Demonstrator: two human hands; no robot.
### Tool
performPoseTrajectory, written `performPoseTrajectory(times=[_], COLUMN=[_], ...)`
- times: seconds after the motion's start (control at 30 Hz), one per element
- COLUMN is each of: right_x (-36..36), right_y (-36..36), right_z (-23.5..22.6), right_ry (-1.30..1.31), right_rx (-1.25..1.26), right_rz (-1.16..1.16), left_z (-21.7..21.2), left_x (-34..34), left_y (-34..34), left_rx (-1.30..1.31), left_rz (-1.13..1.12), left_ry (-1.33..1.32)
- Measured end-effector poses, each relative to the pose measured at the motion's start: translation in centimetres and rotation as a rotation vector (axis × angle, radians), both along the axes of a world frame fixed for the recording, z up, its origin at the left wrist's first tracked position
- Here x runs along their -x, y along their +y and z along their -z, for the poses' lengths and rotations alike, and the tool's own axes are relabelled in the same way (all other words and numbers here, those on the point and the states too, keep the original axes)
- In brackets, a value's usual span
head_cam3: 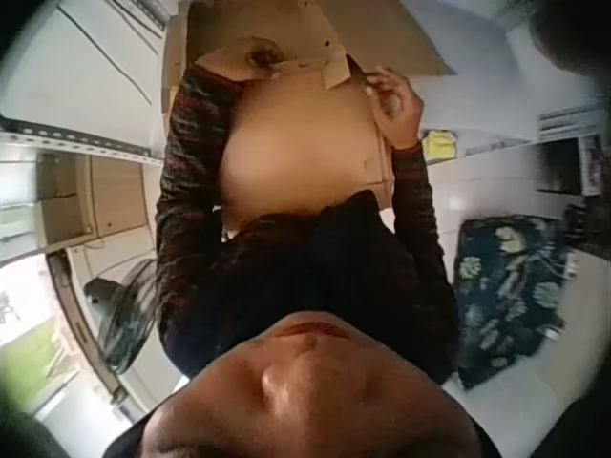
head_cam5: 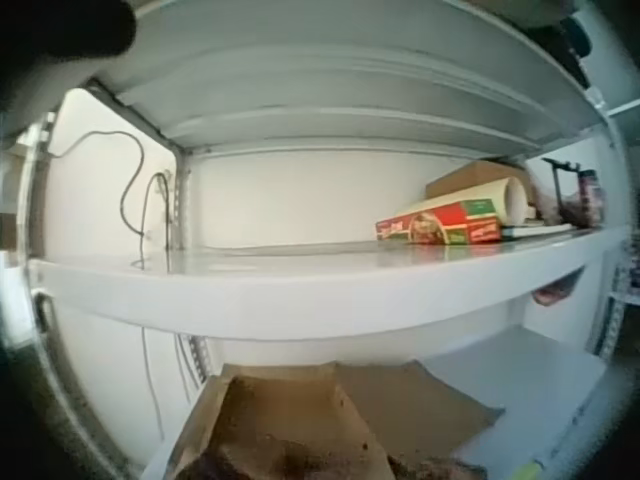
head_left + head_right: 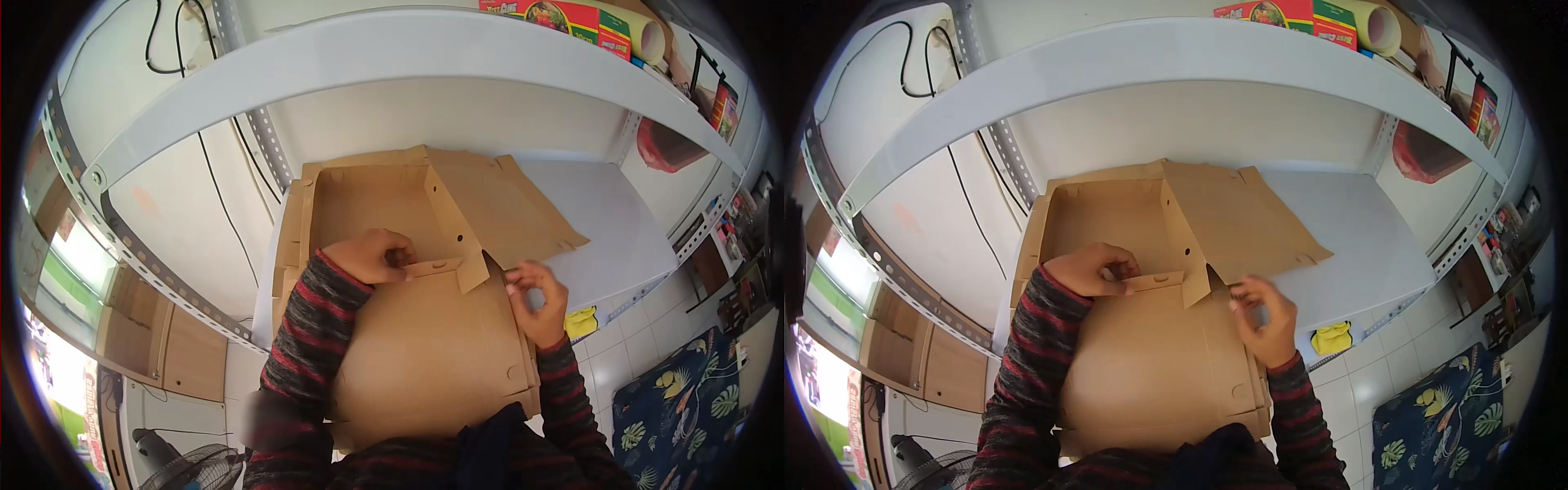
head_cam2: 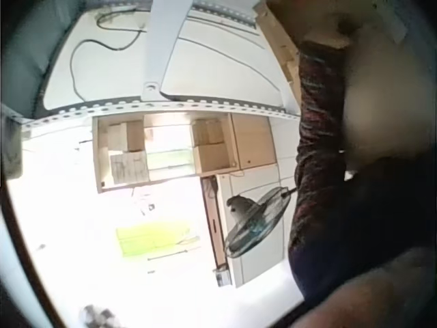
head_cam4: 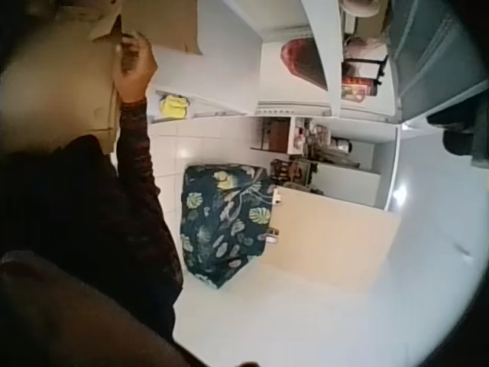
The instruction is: The person assembles flat-packed cardboard boxes by hand. They fold the side flaps and tuck the tabs into the corresponding slots to form the box structure. The person handles multiple boxes sequentially, stacking the finished ones on a shelf.
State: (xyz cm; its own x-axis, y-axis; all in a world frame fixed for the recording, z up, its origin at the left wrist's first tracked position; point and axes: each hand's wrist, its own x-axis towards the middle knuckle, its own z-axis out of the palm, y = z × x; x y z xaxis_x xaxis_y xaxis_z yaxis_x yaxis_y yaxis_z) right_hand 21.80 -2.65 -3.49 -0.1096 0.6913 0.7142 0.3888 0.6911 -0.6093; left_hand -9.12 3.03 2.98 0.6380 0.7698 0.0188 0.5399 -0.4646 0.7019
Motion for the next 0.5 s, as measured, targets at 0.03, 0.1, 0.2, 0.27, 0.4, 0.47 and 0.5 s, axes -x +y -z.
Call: performPoseTrajectory(times=[0.03, 0.1, 0.2, 0.27, 0.4, 0.47, 0.5], right_x=[0.6, 1.8, 3.0, 2.7, 2.6, 2.8, 2.8], right_y=[-0.7, -1.5, -0.5, 0.7, 1.6, 1.7, 1.8], right_z=[-0.9, -2.3, -3.3, -2.9, -2.0, -1.5, -1.2], right_ry=[-0.074, -0.242, -0.477, -0.599, -0.469, -0.362, -0.315], right_rx=[-0.012, -0.088, -0.234, -0.275, -0.18, -0.129, -0.107], right_rz=[-0.05, -0.05, 0.054, 0.094, 0.04, 0.012, 0.011], left_z=[0.2, 0.4, 0.7, 1.1, 1.5, 1.8, 1.7], left_x=[0.4, 0.4, -0.2, -0.6, -0.5, -0.4, -0.3], left_y=[0.2, 0.5, 0.2, 0.2, -0.1, 0.0, 0.1], left_rx=[0.019, 0.057, 0.081, 0.033, -0.005, -0.048, -0.04], left_rz=[-0.006, -0.014, 0.004, 0.073, 0.077, 0.106, 0.12], left_ry=[0.017, 0.013, -0.051, -0.117, -0.145, -0.148, -0.14])
